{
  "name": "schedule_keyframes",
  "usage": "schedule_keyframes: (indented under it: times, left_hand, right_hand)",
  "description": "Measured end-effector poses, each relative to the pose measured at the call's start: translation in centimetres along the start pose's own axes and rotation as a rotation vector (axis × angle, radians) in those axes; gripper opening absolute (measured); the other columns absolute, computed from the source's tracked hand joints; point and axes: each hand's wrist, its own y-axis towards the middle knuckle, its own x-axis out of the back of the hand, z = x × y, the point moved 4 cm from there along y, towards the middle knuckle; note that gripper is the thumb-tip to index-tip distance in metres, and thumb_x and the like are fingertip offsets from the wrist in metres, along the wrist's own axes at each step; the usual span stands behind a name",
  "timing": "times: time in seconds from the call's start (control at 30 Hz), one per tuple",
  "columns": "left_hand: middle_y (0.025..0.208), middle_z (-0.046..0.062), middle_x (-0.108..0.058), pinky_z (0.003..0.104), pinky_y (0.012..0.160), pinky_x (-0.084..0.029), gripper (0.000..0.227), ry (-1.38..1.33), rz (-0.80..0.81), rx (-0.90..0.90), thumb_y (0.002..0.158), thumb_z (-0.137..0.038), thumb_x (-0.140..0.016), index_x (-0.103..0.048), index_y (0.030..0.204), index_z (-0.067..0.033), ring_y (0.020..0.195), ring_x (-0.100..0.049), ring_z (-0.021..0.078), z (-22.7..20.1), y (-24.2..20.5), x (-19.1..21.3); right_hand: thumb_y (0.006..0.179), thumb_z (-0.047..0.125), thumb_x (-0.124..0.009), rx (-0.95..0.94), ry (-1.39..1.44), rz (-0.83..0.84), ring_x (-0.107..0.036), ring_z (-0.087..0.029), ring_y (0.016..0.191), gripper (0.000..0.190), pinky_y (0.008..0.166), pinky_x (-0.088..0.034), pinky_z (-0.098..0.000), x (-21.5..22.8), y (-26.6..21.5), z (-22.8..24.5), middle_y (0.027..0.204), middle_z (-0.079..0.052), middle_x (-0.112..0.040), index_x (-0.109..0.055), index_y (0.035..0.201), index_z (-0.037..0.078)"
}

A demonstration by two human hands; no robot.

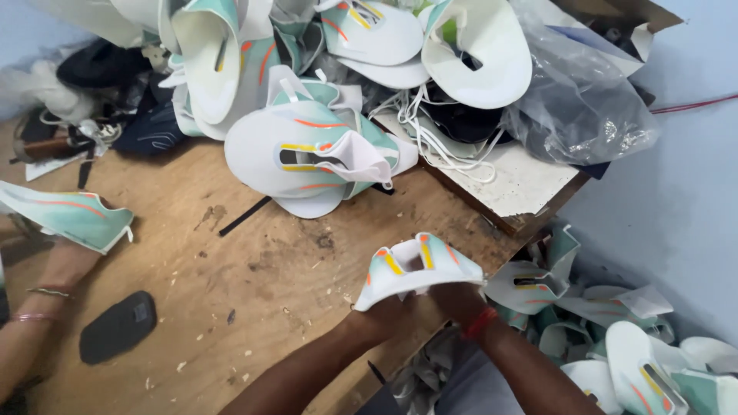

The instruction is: Inspecting and organizing shoe upper components at a manufacturing workbench.

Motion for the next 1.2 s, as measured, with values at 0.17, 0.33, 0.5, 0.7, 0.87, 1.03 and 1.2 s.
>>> schedule_keyframes:
  times: [0.17, 0.33, 0.5, 0.7, 0.87, 1.03, 1.2]
  left_hand:
    - [0.113, 0.018, -0.068, 0.042, 0.085, -0.055, 0.049, 0.262, -0.037, -0.114, 0.071, 0.005, -0.066, -0.064, 0.120, -0.0011, 0.105, -0.066, 0.0338, 3.7, -0.9, -1.5]
    - [0.113, 0.014, -0.069, 0.047, 0.094, -0.053, 0.037, 0.551, 0.048, -0.288, 0.082, -0.001, -0.065, -0.066, 0.118, -0.0085, 0.106, -0.066, 0.0345, 7.7, -0.2, -1.9]
    - [0.121, 0.015, -0.068, 0.048, 0.100, -0.051, 0.035, 0.692, 0.171, -0.140, 0.089, -0.010, -0.061, -0.065, 0.124, -0.0099, 0.113, -0.066, 0.0356, 12.7, 0.3, -4.9]
    - [0.131, 0.018, -0.067, 0.049, 0.107, -0.049, 0.036, 0.888, 0.306, 0.097, 0.098, -0.021, -0.055, -0.063, 0.131, -0.0114, 0.120, -0.066, 0.0369, 17.2, -1.5, -4.0]
    - [0.134, 0.016, -0.063, 0.051, 0.106, -0.042, 0.042, 0.610, 0.230, 0.693, 0.101, -0.032, -0.042, -0.058, 0.137, -0.0165, 0.125, -0.059, 0.0350, 14.2, -0.7, 1.7]
    - [0.143, 0.015, -0.062, 0.051, 0.112, -0.043, 0.044, 0.619, 0.199, 0.802, 0.110, -0.038, -0.035, -0.055, 0.144, -0.0175, 0.132, -0.058, 0.0351, 18.7, -1.9, 1.1]
    - [0.147, 0.016, -0.060, 0.052, 0.115, -0.043, 0.046, 0.616, 0.189, 0.807, 0.113, -0.041, -0.033, -0.053, 0.147, -0.0177, 0.135, -0.056, 0.0362, 19.7, -1.9, 0.6]
  right_hand:
    - [0.056, 0.017, -0.070, 0.247, -0.514, -0.291, -0.062, -0.040, 0.111, 0.045, 0.088, -0.047, -0.0570, 4.3, 0.8, 7.8, 0.116, -0.015, -0.067, -0.072, 0.100, 0.029]
    - [0.076, 0.020, -0.064, 0.075, -0.023, -0.147, -0.061, -0.036, 0.121, 0.046, 0.098, -0.047, -0.0503, 3.6, 0.7, 5.5, 0.129, -0.015, -0.064, -0.061, 0.122, 0.020]
    - [0.102, 0.024, -0.056, -0.155, 0.614, 0.054, -0.059, -0.030, 0.134, 0.052, 0.112, -0.047, -0.0417, 0.7, -1.0, 1.0, 0.146, -0.016, -0.060, -0.047, 0.150, 0.008]
    - [0.087, 0.028, -0.068, 0.068, 0.446, -0.027, -0.054, -0.045, 0.127, 0.068, 0.107, -0.044, -0.0513, 3.2, -0.9, 6.9, 0.140, -0.028, -0.057, -0.048, 0.145, -0.001]
    - [0.089, 0.020, -0.061, -0.048, 0.170, 0.193, -0.063, -0.046, 0.113, 0.054, 0.096, -0.051, -0.0508, -0.2, -0.7, 2.6, 0.126, -0.026, -0.066, -0.057, 0.141, 0.007]
    - [0.095, 0.018, -0.056, -0.035, 0.060, 0.287, -0.062, -0.041, 0.119, 0.045, 0.102, -0.050, -0.0496, -1.7, 0.8, 0.0, 0.134, -0.023, -0.064, -0.057, 0.139, 0.009]
    - [0.078, 0.019, -0.070, -0.170, 0.121, 0.267, -0.057, -0.044, 0.117, 0.076, 0.096, -0.047, -0.0503, -1.2, -0.3, -0.5, 0.140, -0.029, -0.054, -0.047, 0.149, 0.003]
